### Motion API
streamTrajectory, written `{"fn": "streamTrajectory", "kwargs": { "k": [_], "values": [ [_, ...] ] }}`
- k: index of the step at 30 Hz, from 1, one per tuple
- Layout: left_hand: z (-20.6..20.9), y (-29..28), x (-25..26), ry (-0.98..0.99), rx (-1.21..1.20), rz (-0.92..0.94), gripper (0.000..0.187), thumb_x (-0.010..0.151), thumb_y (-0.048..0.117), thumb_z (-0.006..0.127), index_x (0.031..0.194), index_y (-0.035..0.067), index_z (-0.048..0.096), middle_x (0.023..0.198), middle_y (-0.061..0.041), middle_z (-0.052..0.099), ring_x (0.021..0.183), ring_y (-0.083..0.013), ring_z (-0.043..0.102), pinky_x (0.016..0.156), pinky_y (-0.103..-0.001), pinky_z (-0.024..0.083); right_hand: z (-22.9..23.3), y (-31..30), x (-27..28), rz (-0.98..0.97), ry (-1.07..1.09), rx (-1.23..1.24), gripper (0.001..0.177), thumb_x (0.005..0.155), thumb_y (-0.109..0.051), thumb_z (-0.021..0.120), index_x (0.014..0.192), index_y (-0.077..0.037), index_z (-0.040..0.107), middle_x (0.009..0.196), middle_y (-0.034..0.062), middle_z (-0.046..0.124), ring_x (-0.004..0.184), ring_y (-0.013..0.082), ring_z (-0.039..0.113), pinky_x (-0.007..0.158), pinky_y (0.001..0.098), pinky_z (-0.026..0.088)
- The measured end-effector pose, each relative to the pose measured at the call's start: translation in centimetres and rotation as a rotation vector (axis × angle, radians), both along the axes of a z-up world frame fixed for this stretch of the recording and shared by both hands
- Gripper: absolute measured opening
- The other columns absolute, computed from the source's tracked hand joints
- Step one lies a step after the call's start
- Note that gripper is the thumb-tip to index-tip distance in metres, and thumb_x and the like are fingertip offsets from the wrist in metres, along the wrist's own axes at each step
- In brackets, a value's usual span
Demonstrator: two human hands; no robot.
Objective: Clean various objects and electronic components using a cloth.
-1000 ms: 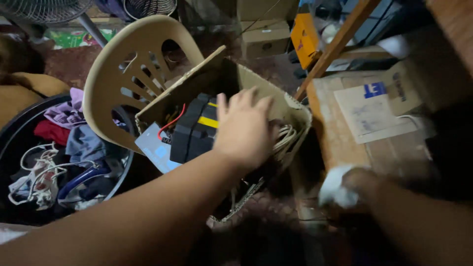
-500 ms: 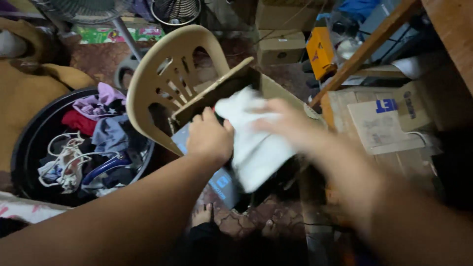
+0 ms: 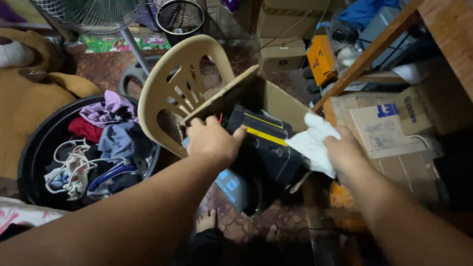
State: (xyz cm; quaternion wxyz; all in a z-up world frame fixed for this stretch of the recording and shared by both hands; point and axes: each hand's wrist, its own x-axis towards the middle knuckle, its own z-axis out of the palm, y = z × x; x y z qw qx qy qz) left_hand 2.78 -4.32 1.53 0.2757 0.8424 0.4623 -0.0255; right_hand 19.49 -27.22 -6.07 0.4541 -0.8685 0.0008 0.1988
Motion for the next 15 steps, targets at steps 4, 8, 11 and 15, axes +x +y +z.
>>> {"fn": "streamTrajectory", "kwargs": {
  "k": [4, 8, 11, 15],
  "values": [
    [-4.1, 1.4, 1.3, -0.001, -0.099, 0.106, 0.090, 0.077, 0.067, 0.080, 0.134, 0.002, 0.054, 0.139, -0.025, 0.049, 0.131, -0.0412, 0.045, 0.106, -0.047, 0.042, 5.6, 1.8, -4.3, 0.008, 0.157, 0.229, 0.063, 0.091, -0.003, 0.053, 0.150, -0.024, 0.047, 0.128, 0.0148, 0.067, 0.101, 0.0295, 0.069, 0.085, 0.0425, 0.057],
    [-3.2, 1.5, 2.8, -0.127, -0.527, 0.270, 0.075, 0.080, 0.058, 0.074, 0.120, -0.006, 0.070, 0.115, -0.023, 0.071, 0.101, -0.0368, 0.067, 0.084, -0.048, 0.053, 5.9, 5.7, -8.2, 0.674, -0.403, -0.254, 0.092, 0.074, -0.030, 0.084, 0.155, -0.032, 0.040, 0.146, 0.0203, 0.047, 0.122, 0.0392, 0.055, 0.101, 0.0502, 0.048],
    [-3.2, 3.0, 5.4, -0.359, -0.746, 0.323, 0.058, 0.083, 0.049, 0.066, 0.116, 0.001, 0.073, 0.106, -0.016, 0.073, 0.085, -0.0294, 0.069, 0.068, -0.050, 0.055, 6.3, 8.3, -8.2, 0.747, -0.728, -0.538, 0.117, 0.066, -0.039, 0.093, 0.161, -0.033, 0.026, 0.161, 0.0225, 0.027, 0.139, 0.0485, 0.036, 0.109, 0.0602, 0.034],
    [-0.7, 5.2, 10.3, -0.536, -0.809, 0.268, 0.048, 0.088, 0.051, 0.057, 0.110, 0.010, 0.068, 0.096, -0.015, 0.066, 0.070, -0.0285, 0.061, 0.059, -0.049, 0.051, 9.9, 11.6, -2.9, 0.640, -0.592, -0.754, 0.123, 0.063, -0.044, 0.093, 0.160, -0.039, 0.018, 0.159, 0.0224, 0.027, 0.136, 0.0460, 0.043, 0.106, 0.0567, 0.042]
  ]
}}
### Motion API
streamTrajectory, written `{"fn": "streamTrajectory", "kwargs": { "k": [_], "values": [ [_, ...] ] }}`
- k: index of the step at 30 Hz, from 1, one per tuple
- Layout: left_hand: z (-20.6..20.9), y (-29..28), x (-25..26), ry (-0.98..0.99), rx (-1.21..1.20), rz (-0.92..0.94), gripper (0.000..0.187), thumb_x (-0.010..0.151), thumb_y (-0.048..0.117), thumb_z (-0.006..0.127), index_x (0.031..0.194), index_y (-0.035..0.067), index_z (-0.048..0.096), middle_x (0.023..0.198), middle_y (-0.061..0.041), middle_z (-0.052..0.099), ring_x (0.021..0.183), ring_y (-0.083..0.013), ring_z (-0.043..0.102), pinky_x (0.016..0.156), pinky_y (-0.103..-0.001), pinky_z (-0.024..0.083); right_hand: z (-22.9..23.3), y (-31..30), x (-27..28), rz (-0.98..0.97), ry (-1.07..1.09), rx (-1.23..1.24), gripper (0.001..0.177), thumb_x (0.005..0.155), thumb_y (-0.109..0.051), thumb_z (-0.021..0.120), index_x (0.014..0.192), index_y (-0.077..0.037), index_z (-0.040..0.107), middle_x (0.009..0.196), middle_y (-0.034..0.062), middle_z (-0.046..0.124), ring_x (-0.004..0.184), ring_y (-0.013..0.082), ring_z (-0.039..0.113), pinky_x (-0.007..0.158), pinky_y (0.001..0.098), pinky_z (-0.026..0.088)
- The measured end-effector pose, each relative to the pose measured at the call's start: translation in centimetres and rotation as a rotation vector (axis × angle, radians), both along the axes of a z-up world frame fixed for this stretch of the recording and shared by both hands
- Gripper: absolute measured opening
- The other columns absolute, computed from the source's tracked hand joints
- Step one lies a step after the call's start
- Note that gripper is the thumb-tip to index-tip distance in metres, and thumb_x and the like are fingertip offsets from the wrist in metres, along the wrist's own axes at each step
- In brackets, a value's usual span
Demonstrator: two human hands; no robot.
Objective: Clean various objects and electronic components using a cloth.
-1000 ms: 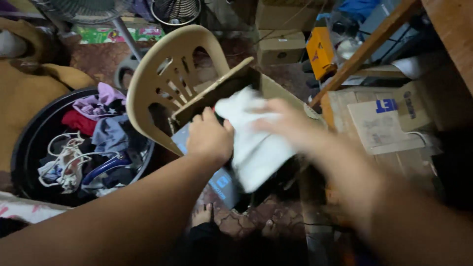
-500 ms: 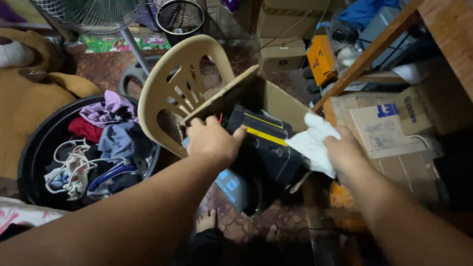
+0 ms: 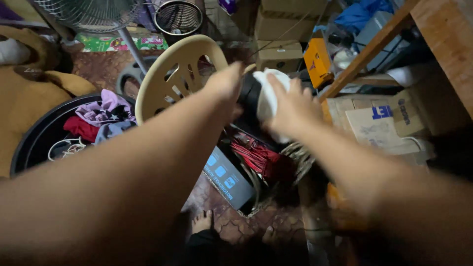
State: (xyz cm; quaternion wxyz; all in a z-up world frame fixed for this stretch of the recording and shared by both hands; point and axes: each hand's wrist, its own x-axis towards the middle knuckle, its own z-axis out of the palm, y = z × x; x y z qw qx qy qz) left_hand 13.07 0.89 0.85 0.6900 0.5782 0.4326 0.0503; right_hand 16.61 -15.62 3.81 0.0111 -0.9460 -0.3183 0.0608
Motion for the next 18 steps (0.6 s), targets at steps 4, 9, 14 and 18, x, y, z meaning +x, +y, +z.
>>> {"fn": "streamTrajectory", "kwargs": {
  "k": [4, 9, 14, 18],
  "values": [
    [1.2, 0.9, 0.8, -0.047, 0.104, 0.000, 0.051, 0.088, 0.049, 0.059, 0.103, 0.002, 0.069, 0.086, -0.023, 0.066, 0.066, -0.0332, 0.060, 0.058, -0.050, 0.046, -1.2, 0.6, 8.2, -0.015, 0.091, -0.047, 0.111, 0.065, -0.049, 0.090, 0.159, -0.038, 0.032, 0.153, 0.0200, 0.045, 0.125, 0.0456, 0.058, 0.102, 0.0543, 0.050],
    [-5.3, 1.4, -6.9, 0.367, 0.601, -0.110, 0.050, 0.088, 0.043, 0.060, 0.109, 0.000, 0.074, 0.110, -0.024, 0.071, 0.104, -0.0377, 0.070, 0.091, -0.049, 0.054, -1.2, 0.7, 10.3, 0.098, 0.073, 0.149, 0.109, 0.055, -0.055, 0.093, 0.149, -0.022, 0.049, 0.133, 0.0241, 0.063, 0.119, 0.0419, 0.065, 0.101, 0.0492, 0.052],
    [-3.9, -3.7, -11.8, 0.753, 0.197, 0.220, 0.089, 0.076, 0.039, 0.085, 0.147, 0.012, 0.038, 0.152, -0.019, 0.041, 0.140, -0.0412, 0.041, 0.113, -0.052, 0.041, -3.8, 2.7, 10.5, 0.135, -0.132, 0.129, 0.089, 0.060, -0.041, 0.093, 0.140, -0.034, 0.057, 0.137, 0.0196, 0.053, 0.123, 0.0441, 0.055, 0.099, 0.0513, 0.047],
    [-5.7, -4.9, -11.5, 0.675, -0.020, 0.227, 0.114, 0.066, 0.051, 0.094, 0.152, 0.009, 0.032, 0.153, -0.019, 0.045, 0.139, -0.0419, 0.047, 0.112, -0.053, 0.044, -4.4, 2.4, 13.0, 0.177, -0.065, 0.133, 0.063, 0.071, -0.027, 0.089, 0.130, -0.034, 0.069, 0.135, 0.0181, 0.056, 0.124, 0.0432, 0.055, 0.104, 0.0502, 0.047]
  ]
}}
